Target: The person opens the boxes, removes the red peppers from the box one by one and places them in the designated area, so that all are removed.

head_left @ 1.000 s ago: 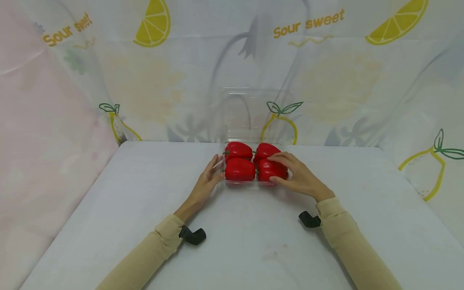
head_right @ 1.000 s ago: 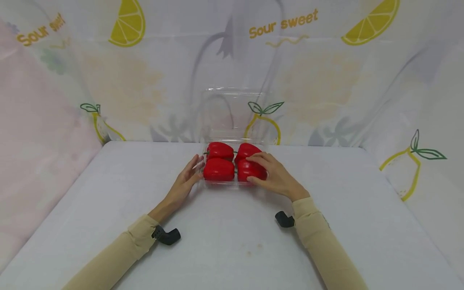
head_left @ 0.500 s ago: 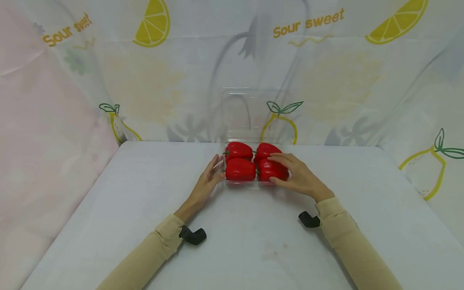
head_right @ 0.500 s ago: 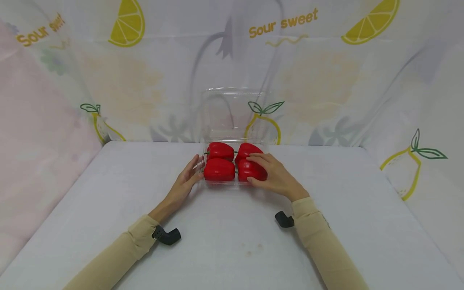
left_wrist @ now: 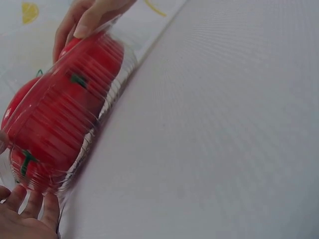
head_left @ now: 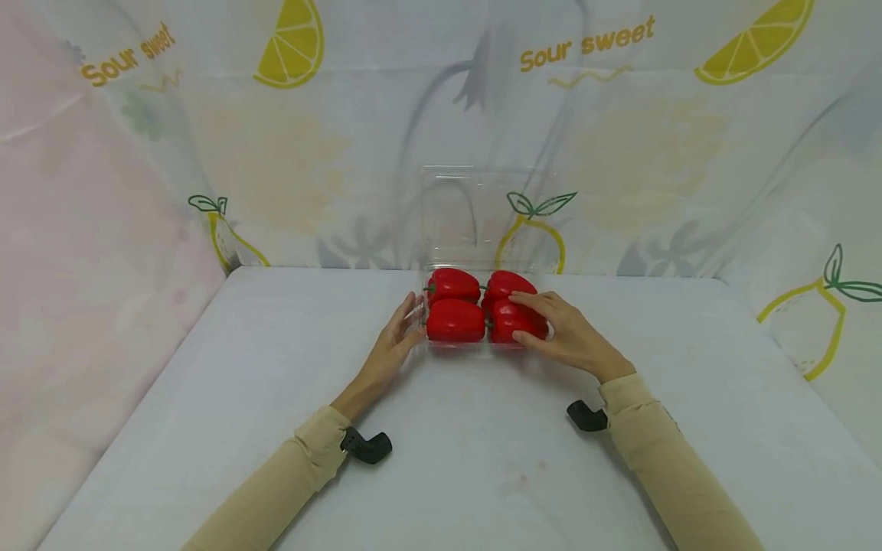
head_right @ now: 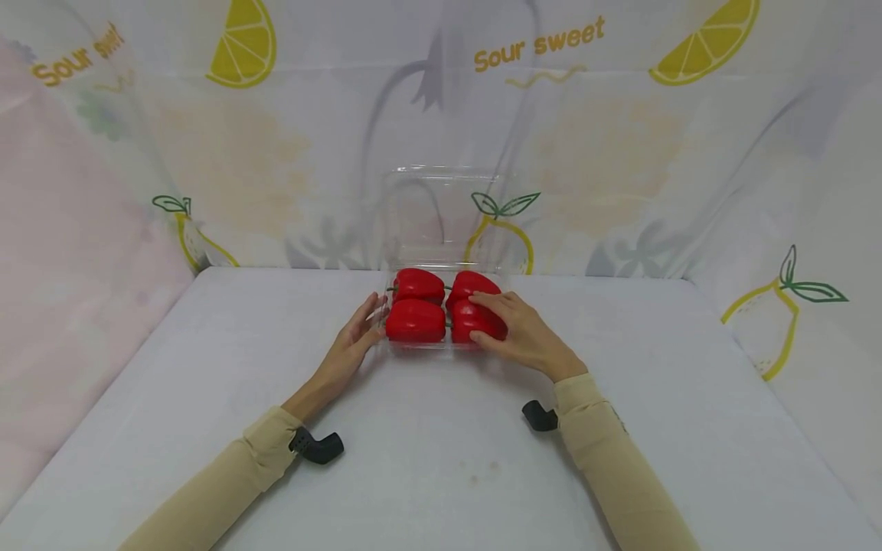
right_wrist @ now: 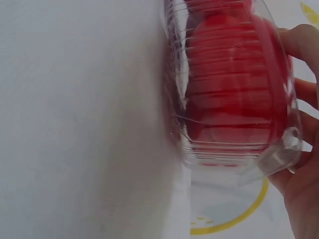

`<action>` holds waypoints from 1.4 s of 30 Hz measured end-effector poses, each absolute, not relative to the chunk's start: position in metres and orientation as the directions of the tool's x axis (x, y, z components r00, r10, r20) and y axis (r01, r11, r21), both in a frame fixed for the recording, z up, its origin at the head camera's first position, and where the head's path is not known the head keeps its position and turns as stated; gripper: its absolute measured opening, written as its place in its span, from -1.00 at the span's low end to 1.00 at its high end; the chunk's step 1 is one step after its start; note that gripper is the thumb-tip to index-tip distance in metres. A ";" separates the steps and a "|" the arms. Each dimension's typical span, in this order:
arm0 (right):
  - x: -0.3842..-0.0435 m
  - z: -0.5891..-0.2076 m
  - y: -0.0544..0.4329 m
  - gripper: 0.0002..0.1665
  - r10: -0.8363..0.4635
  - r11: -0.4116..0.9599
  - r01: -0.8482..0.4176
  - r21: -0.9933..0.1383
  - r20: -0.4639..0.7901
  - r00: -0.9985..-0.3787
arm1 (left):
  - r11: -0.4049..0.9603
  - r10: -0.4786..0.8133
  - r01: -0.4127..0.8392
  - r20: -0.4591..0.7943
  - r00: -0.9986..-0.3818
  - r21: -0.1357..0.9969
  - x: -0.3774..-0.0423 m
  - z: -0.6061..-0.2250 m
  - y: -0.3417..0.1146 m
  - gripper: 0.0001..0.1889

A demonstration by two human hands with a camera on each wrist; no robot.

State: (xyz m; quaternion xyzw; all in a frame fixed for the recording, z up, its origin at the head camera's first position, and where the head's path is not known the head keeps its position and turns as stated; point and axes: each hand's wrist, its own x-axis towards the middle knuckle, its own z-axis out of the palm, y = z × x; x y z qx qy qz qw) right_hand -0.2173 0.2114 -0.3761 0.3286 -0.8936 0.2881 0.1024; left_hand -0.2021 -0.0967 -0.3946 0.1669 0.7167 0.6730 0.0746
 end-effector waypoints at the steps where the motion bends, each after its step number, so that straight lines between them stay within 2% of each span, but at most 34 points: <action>1: -0.217 -0.376 0.211 -0.29 -0.530 0.619 -0.645 -0.448 0.368 -0.764 | 0.031 0.338 0.135 0.117 -0.934 0.990 -0.204 -0.397 -0.097 -0.29; 7: -0.215 -0.370 0.211 -0.23 -0.541 0.635 -0.619 -0.462 0.308 -0.783 | 0.003 0.327 0.120 0.112 -0.938 0.993 -0.215 -0.418 -0.098 -0.28; 12: -0.214 -0.366 0.211 -0.25 -0.529 0.654 -0.595 -0.466 0.280 -0.801 | 0.015 0.319 0.157 0.144 -0.937 0.987 -0.218 -0.423 -0.098 -0.27; 19: -0.215 -0.368 0.210 -0.28 -0.537 0.649 -0.635 -0.420 0.338 -0.773 | 0.028 0.316 0.170 0.153 -0.937 0.985 -0.217 -0.423 -0.098 -0.26; 27: -0.215 -0.367 0.209 -0.31 -0.534 0.652 -0.629 -0.424 0.331 -0.778 | 0.023 0.319 0.179 0.163 -0.934 0.983 -0.217 -0.424 -0.098 -0.26; 36: -0.218 -0.370 0.206 -0.31 -0.565 0.639 -0.684 -0.350 0.390 -0.727 | 0.045 0.312 0.198 0.175 -0.934 0.979 -0.214 -0.424 -0.097 -0.26; 42: -0.217 -0.367 0.205 -0.32 -0.574 0.643 -0.685 -0.342 0.376 -0.727 | 0.072 0.317 0.198 0.165 -0.934 0.978 -0.215 -0.423 -0.098 -0.26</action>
